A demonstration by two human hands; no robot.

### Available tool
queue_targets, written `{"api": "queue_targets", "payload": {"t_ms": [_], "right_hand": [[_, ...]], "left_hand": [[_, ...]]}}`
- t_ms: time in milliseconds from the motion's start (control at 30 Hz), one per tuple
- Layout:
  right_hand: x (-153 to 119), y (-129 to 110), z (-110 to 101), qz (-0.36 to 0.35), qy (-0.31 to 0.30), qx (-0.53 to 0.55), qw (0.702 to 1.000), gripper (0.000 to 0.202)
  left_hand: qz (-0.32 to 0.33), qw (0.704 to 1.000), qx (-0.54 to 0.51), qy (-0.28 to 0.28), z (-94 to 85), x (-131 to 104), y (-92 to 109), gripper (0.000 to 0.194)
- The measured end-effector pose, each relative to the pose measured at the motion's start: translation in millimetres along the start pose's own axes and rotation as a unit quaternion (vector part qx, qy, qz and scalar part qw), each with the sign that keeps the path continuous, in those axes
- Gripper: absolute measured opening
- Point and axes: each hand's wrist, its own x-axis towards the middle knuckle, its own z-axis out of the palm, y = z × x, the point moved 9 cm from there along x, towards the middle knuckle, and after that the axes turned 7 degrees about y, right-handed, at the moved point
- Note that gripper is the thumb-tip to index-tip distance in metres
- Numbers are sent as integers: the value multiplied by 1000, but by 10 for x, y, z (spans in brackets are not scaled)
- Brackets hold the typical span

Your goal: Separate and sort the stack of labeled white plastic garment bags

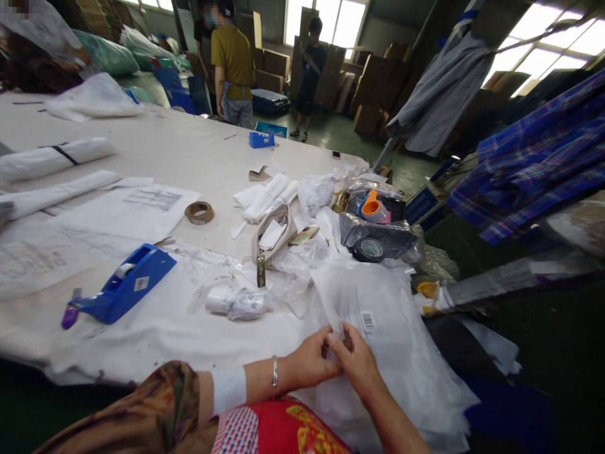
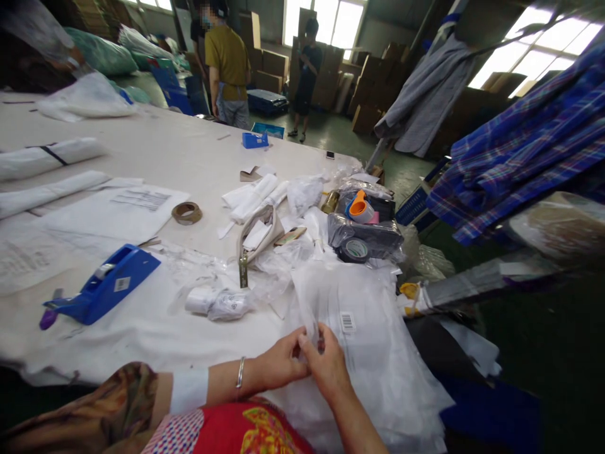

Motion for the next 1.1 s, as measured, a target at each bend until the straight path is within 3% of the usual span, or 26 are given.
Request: {"api": "queue_targets", "payload": {"t_ms": [133,267,333,433,567,633,700,800,900,1100], "right_hand": [[74,44,-233,39,32,-33,998,60],[148,161,-541,70,50,-37,996,53],[148,183,-812,80,68,-41,994,53],[53,149,-1447,115,139,-62,982,59],[-253,4,-2321,183,229,-88,952,63],[-435,-42,-2650,222,262,-123,931,63],[-582,-46,-2866,250,284,-148,914,62],[-689,5,-2982,262,293,-160,905,61],[-696,69,-2937,254,280,-157,912,63],[-704,207,-2864,238,273,-130,923,64]], "left_hand": [[29,993,93,-73,256,-59,108,68],[98,969,79,-212,565,-230,323,67],[95,966,81,-228,584,-260,315,61],[6,986,128,-108,295,-101,30,34],[-109,976,154,104,-296,85,-384,30],[-150,970,126,144,-410,113,-501,32],[-190,968,81,139,-368,112,-579,35],[-232,965,60,111,-190,98,-637,22],[-237,958,120,111,-118,132,-671,12],[-103,935,252,228,-303,225,-375,25]]}}
